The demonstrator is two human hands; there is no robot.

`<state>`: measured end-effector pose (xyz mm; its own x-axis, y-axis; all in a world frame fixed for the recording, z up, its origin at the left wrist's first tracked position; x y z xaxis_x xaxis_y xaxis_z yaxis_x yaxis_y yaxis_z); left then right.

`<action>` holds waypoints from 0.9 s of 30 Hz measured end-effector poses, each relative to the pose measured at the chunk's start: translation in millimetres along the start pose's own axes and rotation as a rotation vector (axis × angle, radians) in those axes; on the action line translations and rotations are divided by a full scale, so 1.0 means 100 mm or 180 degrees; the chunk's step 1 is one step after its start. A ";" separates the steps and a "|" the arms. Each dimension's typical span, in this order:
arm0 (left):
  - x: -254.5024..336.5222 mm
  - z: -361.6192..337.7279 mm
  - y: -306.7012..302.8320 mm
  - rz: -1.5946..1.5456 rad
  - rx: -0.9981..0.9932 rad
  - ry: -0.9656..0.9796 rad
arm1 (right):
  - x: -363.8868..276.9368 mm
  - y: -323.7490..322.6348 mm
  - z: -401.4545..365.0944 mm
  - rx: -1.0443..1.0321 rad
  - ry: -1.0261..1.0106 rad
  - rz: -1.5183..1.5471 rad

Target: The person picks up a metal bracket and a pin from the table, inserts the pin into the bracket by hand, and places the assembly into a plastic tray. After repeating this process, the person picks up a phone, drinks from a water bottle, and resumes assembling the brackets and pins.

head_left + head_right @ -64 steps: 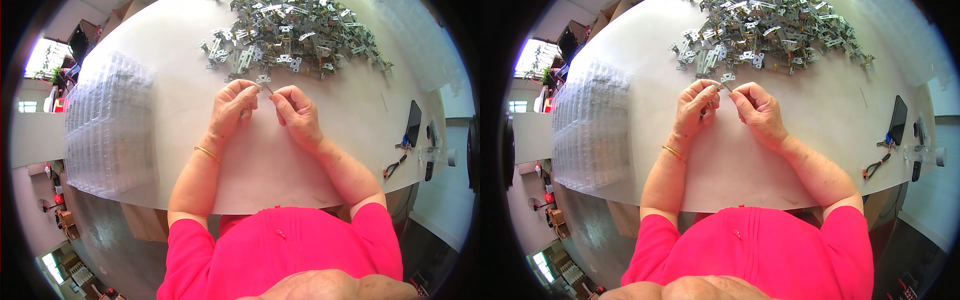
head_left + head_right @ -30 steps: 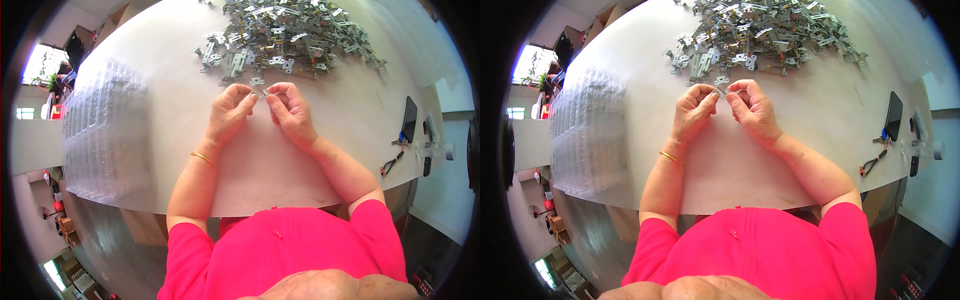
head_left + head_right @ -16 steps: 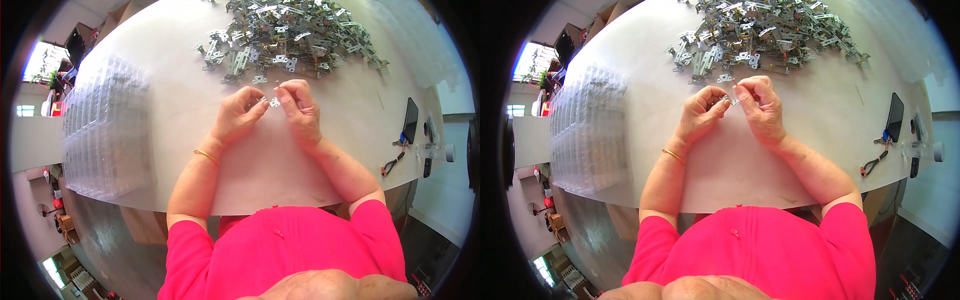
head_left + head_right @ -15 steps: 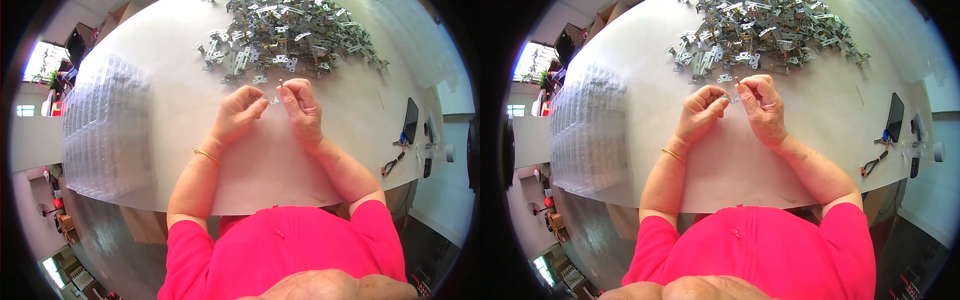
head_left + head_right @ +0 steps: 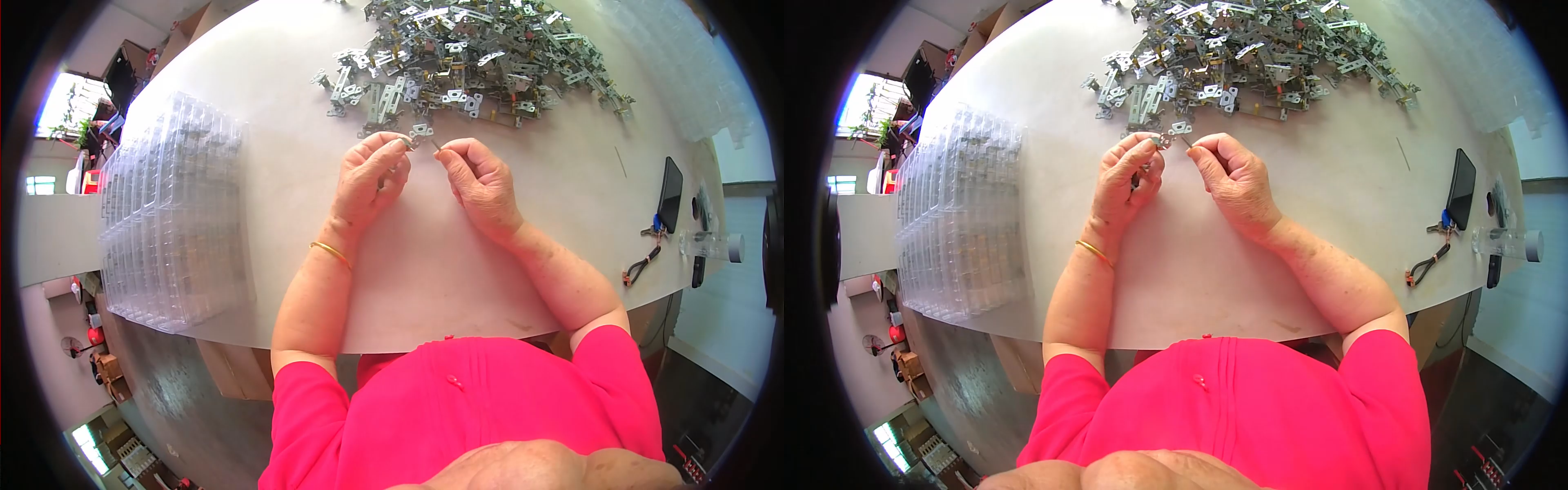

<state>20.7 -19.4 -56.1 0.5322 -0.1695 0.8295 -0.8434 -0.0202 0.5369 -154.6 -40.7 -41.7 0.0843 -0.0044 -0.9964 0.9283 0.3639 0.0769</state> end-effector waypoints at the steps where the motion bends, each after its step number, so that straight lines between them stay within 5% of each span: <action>1: 0.00 0.00 0.01 0.0011 -0.0002 0.0004 | 0.00 0.00 0.00 -0.0004 -0.0010 -0.0033; 19: 0.01 -0.02 0.04 0.0281 0.0049 0.0003 | 0.01 0.00 -0.01 -0.0046 0.0014 -0.0115; 27: 0.11 -0.03 0.05 0.0704 0.0048 0.0167 | 0.08 0.03 0.03 -0.0343 0.0358 0.0558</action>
<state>22.8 -18.5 -44.1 0.3369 -0.1200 0.9339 -0.9408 -0.0028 0.3390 -149.8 -42.8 -48.9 0.1944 0.1692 -0.9662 0.8585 0.4472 0.2510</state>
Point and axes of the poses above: each hand's wrist, its own z-axis towards the middle knuckle, its own y-axis out of the palm, x = y × z, the point moved 6 cm from there along z, towards the middle knuckle
